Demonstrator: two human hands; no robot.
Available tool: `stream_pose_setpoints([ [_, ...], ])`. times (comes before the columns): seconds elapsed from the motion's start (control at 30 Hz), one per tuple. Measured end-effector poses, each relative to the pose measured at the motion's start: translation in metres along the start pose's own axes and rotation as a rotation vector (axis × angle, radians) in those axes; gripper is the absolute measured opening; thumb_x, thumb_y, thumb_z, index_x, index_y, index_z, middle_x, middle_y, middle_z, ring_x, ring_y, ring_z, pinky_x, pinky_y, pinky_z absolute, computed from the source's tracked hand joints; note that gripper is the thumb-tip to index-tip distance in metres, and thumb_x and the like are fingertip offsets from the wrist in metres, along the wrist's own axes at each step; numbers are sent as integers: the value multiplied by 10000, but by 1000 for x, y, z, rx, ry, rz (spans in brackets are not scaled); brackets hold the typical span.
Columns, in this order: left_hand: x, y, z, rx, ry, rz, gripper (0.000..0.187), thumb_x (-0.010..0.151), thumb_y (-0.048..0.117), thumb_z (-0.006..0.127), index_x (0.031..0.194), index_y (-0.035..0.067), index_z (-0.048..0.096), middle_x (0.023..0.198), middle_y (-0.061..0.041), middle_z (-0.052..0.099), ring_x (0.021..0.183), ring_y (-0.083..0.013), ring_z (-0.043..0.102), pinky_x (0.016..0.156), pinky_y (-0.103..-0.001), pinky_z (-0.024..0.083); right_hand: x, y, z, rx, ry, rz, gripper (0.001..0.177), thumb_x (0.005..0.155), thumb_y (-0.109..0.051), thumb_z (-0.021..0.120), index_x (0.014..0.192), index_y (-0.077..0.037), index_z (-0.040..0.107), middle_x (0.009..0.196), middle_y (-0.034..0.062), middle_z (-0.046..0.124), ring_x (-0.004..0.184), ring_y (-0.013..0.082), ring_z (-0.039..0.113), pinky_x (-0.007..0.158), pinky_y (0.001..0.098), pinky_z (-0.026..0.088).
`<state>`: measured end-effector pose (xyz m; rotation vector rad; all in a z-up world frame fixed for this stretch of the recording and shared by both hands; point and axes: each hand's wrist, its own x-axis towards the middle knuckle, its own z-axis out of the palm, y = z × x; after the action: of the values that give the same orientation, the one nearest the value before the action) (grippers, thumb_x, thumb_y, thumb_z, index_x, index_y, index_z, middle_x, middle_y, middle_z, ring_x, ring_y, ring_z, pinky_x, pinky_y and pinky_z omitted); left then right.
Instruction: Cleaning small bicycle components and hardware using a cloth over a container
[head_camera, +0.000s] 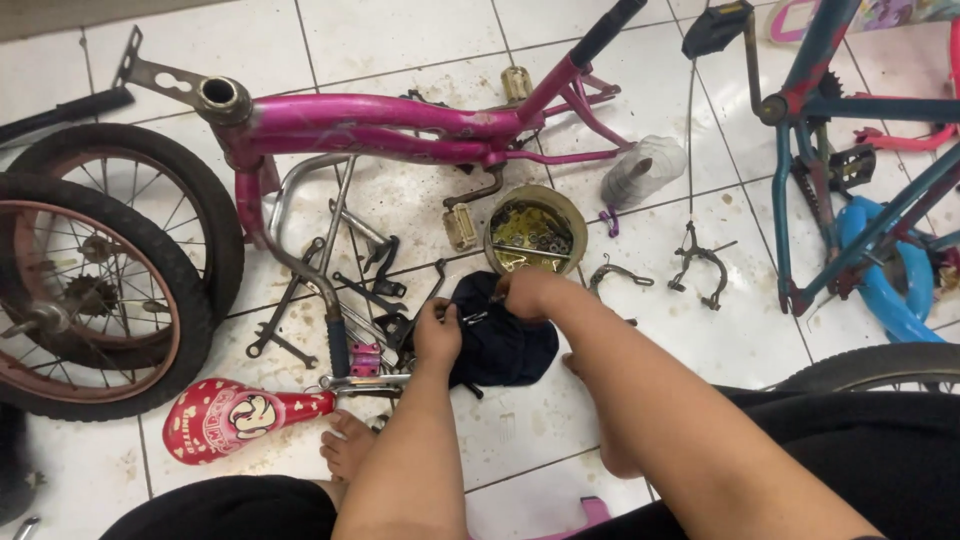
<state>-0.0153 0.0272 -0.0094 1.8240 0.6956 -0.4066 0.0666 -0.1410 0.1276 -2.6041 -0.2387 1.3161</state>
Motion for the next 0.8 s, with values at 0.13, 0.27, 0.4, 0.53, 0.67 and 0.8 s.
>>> stream_pose_setpoints([
  [0.13, -4, -7, -8, -26, -28, -15, 221, 1065, 281, 542, 1230, 153, 615, 1168, -79, 703, 1091, -246, 682, 931, -417, 557, 34, 15, 63, 4, -26, 18, 622, 835, -176, 511, 1448, -180, 615, 1264, 173, 713, 1176, 357, 676, 1016, 462, 553],
  [0.27, -8, 7, -13, -54, -49, 36, 213, 1064, 253, 549, 1240, 143, 602, 1272, -103, 649, 1120, -257, 652, 963, -427, 533, 24, 23, 73, 18, 91, 3, 653, 926, -198, 497, 1568, -98, 428, 1349, 220, 650, 1244, 355, 633, 1072, 463, 521],
  [0.4, -8, -2, -7, -20, -59, 23, 203, 1055, 288, 567, 1219, 176, 607, 1266, -82, 670, 1157, -249, 649, 978, -420, 525, -24, 12, 72, -160, 17, -24, 624, 994, -82, 388, 1610, -40, 299, 1308, 250, 662, 1213, 336, 656, 1088, 444, 528],
  [0.53, -38, 22, -13, 62, -138, 64, 224, 1055, 299, 565, 1237, 182, 622, 1298, -95, 689, 1234, -299, 633, 1025, -452, 526, -23, 15, 89, -134, 9, 48, 652, 992, -20, 427, 1624, -105, 291, 1277, 222, 688, 1174, 339, 678, 1037, 480, 554],
  [0.67, -47, 39, -5, 378, -185, 213, 170, 1012, 283, 630, 1151, 265, 726, 1183, 16, 750, 1190, -229, 667, 999, -398, 561, -16, 18, 85, -174, 79, 23, 595, 993, 9, 453, 1576, -97, 393, 1221, 192, 725, 1134, 320, 704, 986, 469, 585],
  [0.8, -44, 35, 5, 556, -177, 240, 240, 983, 215, 648, 1185, 295, 749, 1158, 56, 749, 1185, -184, 662, 1010, -351, 557, -5, 24, 91, -173, 132, 21, 536, 972, 22, 497, 1493, -101, 523, 1139, 172, 753, 1064, 301, 730, 929, 446, 607],
])
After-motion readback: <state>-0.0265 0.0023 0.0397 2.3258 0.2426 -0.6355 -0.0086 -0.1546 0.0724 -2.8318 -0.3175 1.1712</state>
